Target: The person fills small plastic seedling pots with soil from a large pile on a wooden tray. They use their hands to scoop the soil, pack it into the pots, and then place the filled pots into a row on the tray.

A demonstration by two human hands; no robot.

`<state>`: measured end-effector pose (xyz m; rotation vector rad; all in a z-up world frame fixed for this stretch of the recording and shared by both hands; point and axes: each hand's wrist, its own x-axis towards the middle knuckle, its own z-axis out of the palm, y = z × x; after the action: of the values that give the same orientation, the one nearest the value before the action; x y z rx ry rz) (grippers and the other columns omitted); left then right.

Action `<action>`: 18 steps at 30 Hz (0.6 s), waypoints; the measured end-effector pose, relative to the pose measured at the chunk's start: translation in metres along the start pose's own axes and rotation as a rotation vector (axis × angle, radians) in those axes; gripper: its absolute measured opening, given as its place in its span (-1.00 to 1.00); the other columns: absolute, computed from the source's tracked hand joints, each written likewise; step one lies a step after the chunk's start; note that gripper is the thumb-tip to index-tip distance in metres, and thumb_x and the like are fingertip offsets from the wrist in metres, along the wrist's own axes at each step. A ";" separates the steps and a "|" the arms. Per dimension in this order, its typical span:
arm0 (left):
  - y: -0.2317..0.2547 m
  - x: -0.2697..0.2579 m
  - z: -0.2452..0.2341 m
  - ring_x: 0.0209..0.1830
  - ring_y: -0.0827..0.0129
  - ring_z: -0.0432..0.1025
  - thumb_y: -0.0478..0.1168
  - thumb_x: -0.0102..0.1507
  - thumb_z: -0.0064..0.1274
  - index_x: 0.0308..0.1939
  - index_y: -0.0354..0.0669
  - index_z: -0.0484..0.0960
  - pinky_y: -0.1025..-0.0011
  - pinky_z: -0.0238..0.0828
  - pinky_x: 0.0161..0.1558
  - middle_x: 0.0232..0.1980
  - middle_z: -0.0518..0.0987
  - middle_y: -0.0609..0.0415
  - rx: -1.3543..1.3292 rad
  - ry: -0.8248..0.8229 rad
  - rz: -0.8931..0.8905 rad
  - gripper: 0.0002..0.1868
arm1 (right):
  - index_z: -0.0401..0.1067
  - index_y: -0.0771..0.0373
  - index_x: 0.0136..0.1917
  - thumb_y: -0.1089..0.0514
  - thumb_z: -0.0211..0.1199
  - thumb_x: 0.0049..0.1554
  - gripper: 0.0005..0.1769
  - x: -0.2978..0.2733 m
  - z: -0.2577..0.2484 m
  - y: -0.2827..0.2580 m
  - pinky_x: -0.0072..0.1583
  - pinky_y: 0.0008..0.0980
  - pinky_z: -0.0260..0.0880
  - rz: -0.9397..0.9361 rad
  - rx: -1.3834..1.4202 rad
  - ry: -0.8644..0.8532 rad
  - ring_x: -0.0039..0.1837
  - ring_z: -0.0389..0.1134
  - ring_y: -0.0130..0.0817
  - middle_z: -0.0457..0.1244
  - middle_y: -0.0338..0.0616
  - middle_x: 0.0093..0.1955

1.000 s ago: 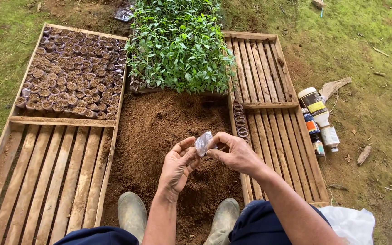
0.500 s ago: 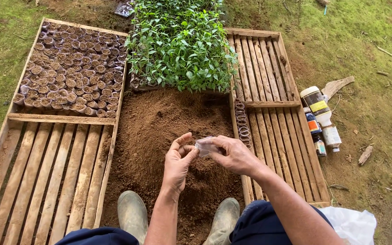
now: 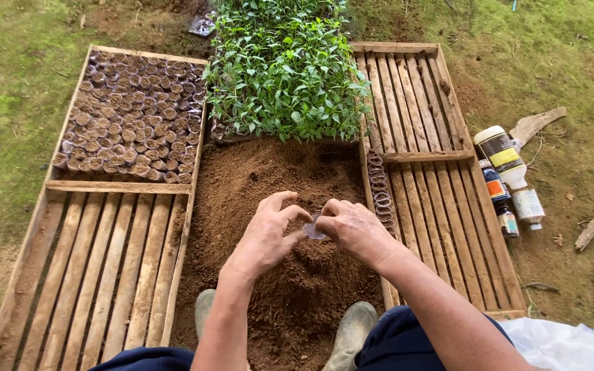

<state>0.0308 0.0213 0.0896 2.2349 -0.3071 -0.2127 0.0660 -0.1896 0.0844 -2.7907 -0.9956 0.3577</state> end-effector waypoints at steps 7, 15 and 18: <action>0.004 0.008 0.004 0.48 0.02 0.19 0.03 0.22 0.25 -0.09 0.16 0.67 0.00 0.39 0.29 0.37 0.32 -0.01 0.396 -0.118 0.006 -0.77 | 0.53 -0.14 -0.07 0.10 0.15 0.26 -0.84 -0.001 0.003 0.000 0.07 -0.26 0.42 -0.015 0.060 -0.009 0.08 0.40 -0.28 0.29 -0.26 0.02; 0.012 0.013 -0.005 0.42 0.17 0.19 0.03 0.19 0.30 -0.22 0.18 0.70 0.14 0.45 0.22 0.24 0.39 0.08 0.596 -0.255 0.097 -0.83 | 0.53 -0.17 -0.15 0.07 0.21 0.22 -0.86 -0.012 -0.014 -0.004 0.11 -0.18 0.43 -0.031 0.163 -0.049 0.14 0.42 -0.22 0.29 -0.27 0.07; 0.018 0.016 -0.007 0.36 0.22 0.23 0.00 0.20 0.29 -0.28 0.16 0.71 0.20 0.45 0.19 0.18 0.41 0.13 0.608 -0.302 0.141 -0.87 | 0.51 -0.14 -0.14 0.07 0.22 0.21 -0.90 -0.010 -0.002 0.004 0.10 -0.09 0.45 -0.061 0.162 -0.028 0.13 0.42 -0.13 0.28 -0.23 0.08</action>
<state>0.0453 0.0112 0.1070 2.7617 -0.7745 -0.4279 0.0613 -0.1992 0.0875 -2.6121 -1.0073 0.4495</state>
